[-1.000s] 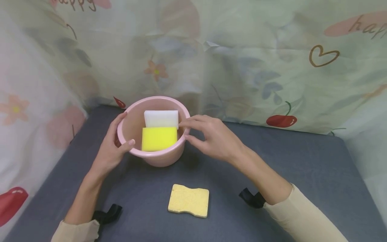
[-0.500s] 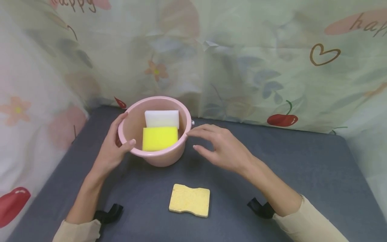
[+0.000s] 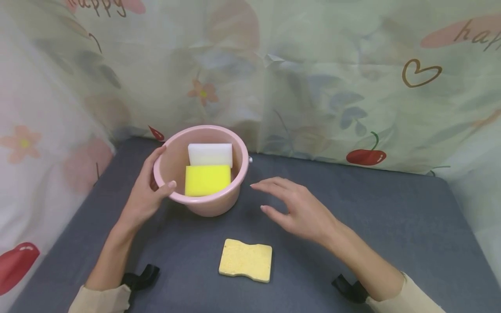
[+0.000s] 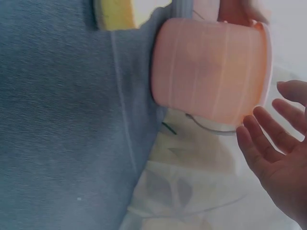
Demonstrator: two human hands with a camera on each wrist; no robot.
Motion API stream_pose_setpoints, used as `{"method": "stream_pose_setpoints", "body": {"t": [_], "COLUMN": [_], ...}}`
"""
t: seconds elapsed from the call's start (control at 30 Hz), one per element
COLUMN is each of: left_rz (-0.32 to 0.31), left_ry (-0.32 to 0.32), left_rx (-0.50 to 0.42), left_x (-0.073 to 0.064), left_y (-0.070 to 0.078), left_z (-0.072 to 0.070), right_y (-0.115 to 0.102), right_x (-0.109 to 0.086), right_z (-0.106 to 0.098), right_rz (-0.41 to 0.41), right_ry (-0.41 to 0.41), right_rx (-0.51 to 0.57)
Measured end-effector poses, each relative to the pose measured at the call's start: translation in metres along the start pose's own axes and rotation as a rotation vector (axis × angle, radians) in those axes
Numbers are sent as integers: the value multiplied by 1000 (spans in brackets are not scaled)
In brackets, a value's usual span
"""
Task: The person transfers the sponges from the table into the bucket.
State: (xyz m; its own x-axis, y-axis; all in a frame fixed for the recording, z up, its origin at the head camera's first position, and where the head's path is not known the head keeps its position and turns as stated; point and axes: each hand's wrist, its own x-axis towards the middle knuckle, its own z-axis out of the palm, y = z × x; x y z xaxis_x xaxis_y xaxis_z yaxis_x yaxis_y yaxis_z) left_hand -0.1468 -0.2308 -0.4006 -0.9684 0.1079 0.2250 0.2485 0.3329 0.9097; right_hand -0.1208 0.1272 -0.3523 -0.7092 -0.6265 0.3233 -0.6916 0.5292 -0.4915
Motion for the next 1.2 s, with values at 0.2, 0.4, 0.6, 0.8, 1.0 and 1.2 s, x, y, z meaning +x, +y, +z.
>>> {"method": "stream_pose_setpoints", "body": {"t": [0.2, 0.4, 0.6, 0.8, 1.0, 1.2], "left_rz": [-4, 6, 7, 2, 5, 4], "left_ry": [2, 5, 7, 4, 3, 7], "left_rx": [-4, -11, -20, -7, -24, -22], "left_x": [0, -1, 0, -1, 0, -1], "left_y": [-1, -2, -1, 0, 0, 0], "left_z": [0, 0, 0, 0, 1, 1], "right_y": [3, 3, 3, 4, 3, 1], "right_x": [-13, -25, -37, -48, -55, -62], "right_z": [9, 20, 31, 41, 51, 60], "right_rz": [-1, 11, 27, 34, 7, -4], "right_ry": [3, -23, -43, -65, -59, -90], "right_rx": [13, 7, -6, -3, -9, 1]}}
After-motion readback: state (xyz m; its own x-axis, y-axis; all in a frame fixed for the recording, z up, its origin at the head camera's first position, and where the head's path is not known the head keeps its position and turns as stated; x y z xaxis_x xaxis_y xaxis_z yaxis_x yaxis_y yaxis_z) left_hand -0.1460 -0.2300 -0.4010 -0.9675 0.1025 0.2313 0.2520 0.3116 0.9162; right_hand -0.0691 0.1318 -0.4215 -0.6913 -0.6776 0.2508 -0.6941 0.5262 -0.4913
